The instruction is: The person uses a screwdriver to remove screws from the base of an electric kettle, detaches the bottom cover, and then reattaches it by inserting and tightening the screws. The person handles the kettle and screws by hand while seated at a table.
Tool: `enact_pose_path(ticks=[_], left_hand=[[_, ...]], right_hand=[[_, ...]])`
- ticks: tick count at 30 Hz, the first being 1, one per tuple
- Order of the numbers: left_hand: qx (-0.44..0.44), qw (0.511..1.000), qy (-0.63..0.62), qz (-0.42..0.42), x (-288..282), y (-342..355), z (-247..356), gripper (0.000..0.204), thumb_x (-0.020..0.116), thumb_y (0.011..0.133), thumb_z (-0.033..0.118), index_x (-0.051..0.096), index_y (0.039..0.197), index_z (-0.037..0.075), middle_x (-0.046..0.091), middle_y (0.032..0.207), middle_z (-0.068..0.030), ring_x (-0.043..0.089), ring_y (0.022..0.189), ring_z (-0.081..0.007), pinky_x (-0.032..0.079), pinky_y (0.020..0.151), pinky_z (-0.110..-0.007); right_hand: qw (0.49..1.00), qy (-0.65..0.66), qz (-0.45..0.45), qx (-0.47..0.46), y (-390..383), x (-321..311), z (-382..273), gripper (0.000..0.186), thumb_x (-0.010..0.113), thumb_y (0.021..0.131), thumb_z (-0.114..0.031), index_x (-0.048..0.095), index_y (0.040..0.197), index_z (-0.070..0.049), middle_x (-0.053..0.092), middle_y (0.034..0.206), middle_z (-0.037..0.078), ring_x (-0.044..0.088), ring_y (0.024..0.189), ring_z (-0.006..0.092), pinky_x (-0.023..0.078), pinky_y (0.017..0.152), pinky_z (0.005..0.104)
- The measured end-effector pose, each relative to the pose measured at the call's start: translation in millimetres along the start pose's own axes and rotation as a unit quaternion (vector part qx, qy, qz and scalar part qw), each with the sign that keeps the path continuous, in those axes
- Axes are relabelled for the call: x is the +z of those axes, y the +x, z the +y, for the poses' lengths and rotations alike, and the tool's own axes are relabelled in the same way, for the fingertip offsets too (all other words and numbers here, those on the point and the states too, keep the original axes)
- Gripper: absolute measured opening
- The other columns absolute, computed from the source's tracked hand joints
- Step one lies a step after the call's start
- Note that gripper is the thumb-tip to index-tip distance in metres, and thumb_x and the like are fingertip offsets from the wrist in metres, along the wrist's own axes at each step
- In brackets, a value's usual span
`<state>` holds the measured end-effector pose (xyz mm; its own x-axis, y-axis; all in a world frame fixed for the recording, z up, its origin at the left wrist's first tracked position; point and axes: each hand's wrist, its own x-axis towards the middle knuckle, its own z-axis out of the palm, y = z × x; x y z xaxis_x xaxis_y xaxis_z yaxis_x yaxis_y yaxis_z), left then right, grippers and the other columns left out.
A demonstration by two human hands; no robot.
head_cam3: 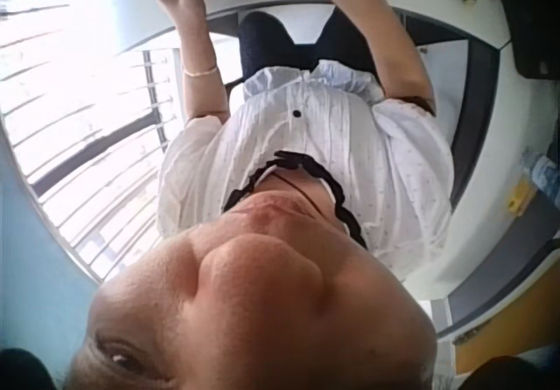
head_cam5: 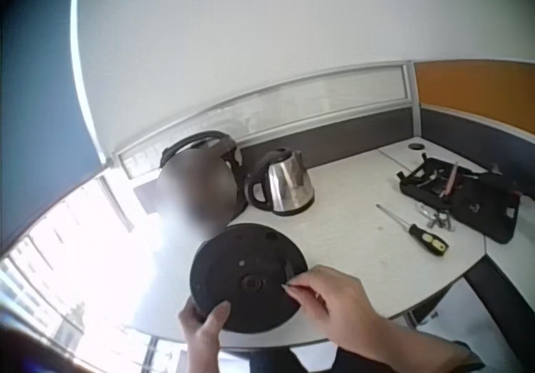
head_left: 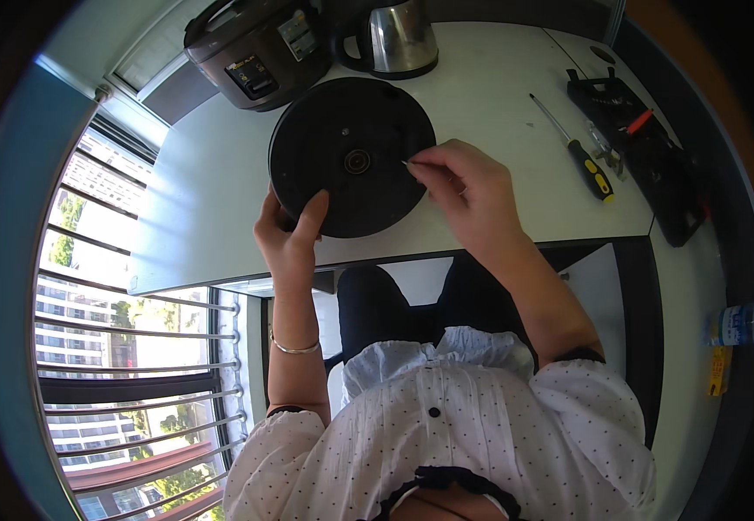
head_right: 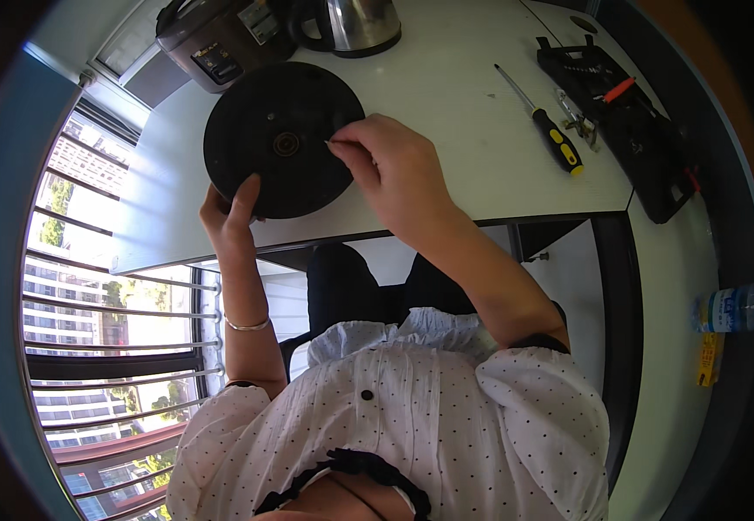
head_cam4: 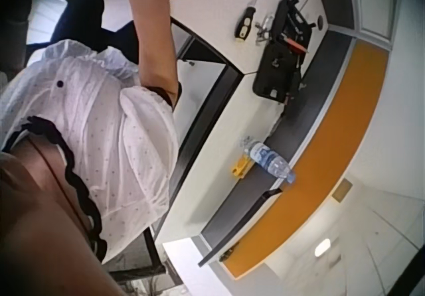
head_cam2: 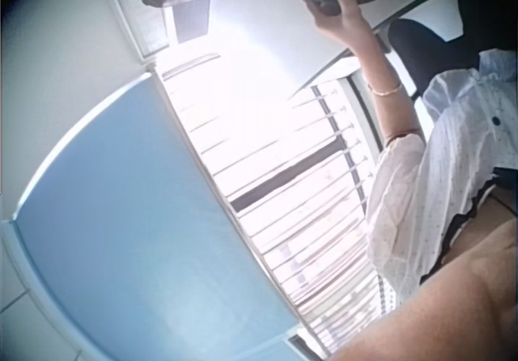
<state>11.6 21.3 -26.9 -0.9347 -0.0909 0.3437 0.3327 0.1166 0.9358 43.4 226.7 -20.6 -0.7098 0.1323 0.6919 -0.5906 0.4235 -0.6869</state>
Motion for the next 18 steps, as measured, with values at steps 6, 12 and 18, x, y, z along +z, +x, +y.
enact_pose_path(ticks=[6, 12, 18], left_hand=[[0.004, 1.0, 0.005, 0.004, 1.6, -3.4, -0.4, 0.045, 0.075, 0.072, 0.023, 0.061, 0.106, -0.004, 0.056, 0.062, 0.0006, 0.046, 0.05, -0.0044, 0.034, 0.045, -0.018], [0.011, 1.0, 0.022, -0.014, -2.5, -3.9, -3.1, 0.062, 0.074, 0.07, 0.02, 0.054, 0.122, -0.008, 0.062, 0.074, -0.0044, 0.054, 0.058, -0.0071, 0.043, 0.054, -0.018], [-0.003, 1.0, 0.012, -0.017, -2.1, -5.7, -1.5, 0.076, 0.074, 0.069, 0.019, 0.043, 0.133, -0.008, 0.065, 0.092, -0.0111, 0.059, 0.07, -0.0104, 0.049, 0.066, -0.022]], right_hand=[[0.994, -0.091, 0.007, -0.068, 5.6, 3.7, 0.4, 0.006, 0.067, 0.079, -0.005, 0.063, 0.082, -0.003, 0.06, 0.076, 0.01, 0.06, 0.064, 0.0271, 0.048, 0.058, 0.0338], [0.974, -0.205, -0.007, -0.1, 8.7, 5.6, -3.1, 0.005, 0.066, 0.08, -0.009, 0.064, 0.081, -0.005, 0.059, 0.075, 0.008, 0.061, 0.064, 0.0263, 0.049, 0.056, 0.034], [0.962, -0.246, -0.024, -0.116, 12.1, 7.5, -7.3, 0.005, 0.066, 0.081, -0.01, 0.063, 0.08, -0.006, 0.059, 0.075, 0.007, 0.061, 0.063, 0.0256, 0.049, 0.055, 0.0337]])
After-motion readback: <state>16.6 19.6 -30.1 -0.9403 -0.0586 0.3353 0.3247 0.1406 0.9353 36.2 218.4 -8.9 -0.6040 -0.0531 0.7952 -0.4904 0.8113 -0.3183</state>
